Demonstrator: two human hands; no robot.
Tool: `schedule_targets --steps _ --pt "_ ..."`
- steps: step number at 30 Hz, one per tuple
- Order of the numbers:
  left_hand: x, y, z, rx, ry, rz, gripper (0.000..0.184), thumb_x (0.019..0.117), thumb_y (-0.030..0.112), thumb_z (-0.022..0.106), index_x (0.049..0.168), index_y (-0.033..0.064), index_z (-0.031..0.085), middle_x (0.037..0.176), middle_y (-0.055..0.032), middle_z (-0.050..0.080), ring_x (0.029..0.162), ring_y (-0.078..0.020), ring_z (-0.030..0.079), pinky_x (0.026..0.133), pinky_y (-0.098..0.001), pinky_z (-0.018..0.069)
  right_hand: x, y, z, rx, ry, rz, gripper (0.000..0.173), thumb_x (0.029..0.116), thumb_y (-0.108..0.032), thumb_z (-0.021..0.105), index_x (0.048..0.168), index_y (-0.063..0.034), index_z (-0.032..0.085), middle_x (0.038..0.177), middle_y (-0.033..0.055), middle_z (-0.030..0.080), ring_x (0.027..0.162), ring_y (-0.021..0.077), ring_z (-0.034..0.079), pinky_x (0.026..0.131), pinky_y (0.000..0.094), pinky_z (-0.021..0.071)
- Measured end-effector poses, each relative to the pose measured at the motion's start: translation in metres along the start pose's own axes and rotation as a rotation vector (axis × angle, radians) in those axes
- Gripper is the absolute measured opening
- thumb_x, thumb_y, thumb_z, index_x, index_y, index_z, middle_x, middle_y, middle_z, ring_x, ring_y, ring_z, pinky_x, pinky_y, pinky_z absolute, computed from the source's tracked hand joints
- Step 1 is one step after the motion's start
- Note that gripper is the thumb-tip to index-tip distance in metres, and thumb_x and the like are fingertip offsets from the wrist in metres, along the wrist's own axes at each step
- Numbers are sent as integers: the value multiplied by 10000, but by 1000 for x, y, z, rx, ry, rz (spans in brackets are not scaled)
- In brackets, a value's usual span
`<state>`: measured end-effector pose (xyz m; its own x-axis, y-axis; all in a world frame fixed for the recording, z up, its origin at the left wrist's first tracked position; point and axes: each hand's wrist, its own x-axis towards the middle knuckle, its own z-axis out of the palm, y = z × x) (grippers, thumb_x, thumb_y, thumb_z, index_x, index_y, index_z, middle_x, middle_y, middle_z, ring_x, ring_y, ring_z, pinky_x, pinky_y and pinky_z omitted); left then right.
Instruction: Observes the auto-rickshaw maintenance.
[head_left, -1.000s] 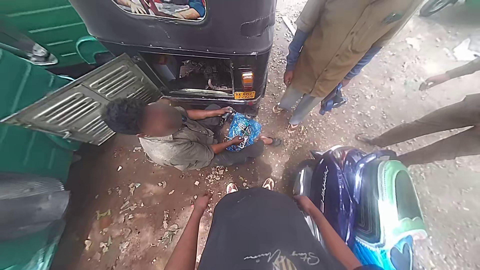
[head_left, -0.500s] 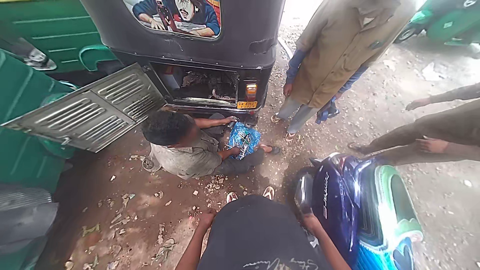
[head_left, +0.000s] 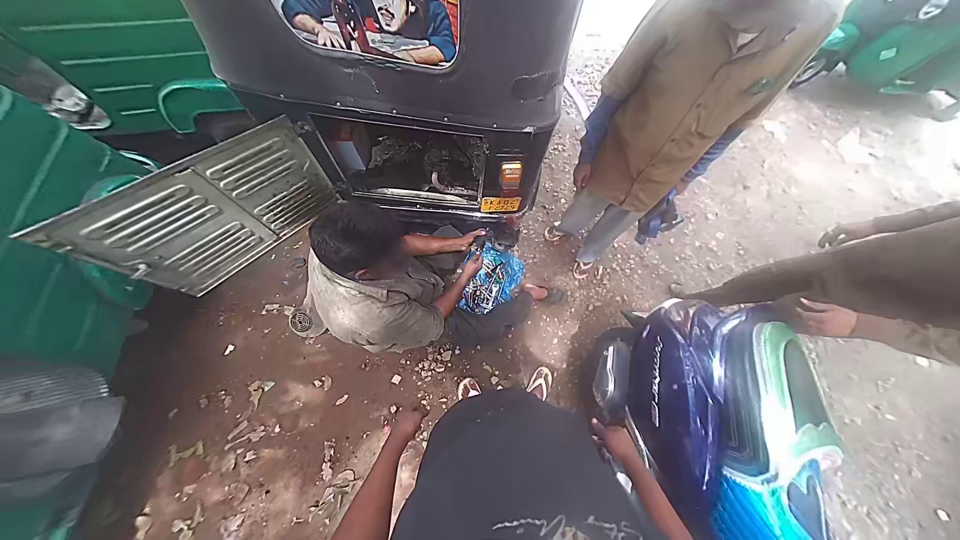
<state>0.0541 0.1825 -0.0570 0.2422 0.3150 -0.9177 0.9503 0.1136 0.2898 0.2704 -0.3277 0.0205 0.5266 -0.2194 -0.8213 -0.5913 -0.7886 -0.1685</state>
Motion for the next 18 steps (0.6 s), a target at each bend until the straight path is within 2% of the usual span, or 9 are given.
schedule_targets --steps 6,12,18 --pt "1 -6 -6 59 -12 21 453 1010 401 626 1356 108 631 1278 -216 661 1087 -386 671 903 -614 534 3 19 14 38 0 11 609 975 -616 598 1083 -36 750 1110 182 735 1080 321 690 971 567 518" --pt "-3 -4 -2 73 -19 35 432 1001 391 636 1334 117 653 1265 -208 668 1070 -373 675 894 -603 540 1 28 25 64 -13 17 612 959 -627 613 1059 -38 749 1074 170 742 1050 312 700 948 563 533" --pt "-4 -2 -2 88 -27 60 388 1008 356 634 1303 107 661 1198 -198 672 951 -327 668 828 -556 543 2 27 31 82 -17 0 600 944 -612 650 1052 -30 749 1070 175 741 1040 311 702 942 561 536"
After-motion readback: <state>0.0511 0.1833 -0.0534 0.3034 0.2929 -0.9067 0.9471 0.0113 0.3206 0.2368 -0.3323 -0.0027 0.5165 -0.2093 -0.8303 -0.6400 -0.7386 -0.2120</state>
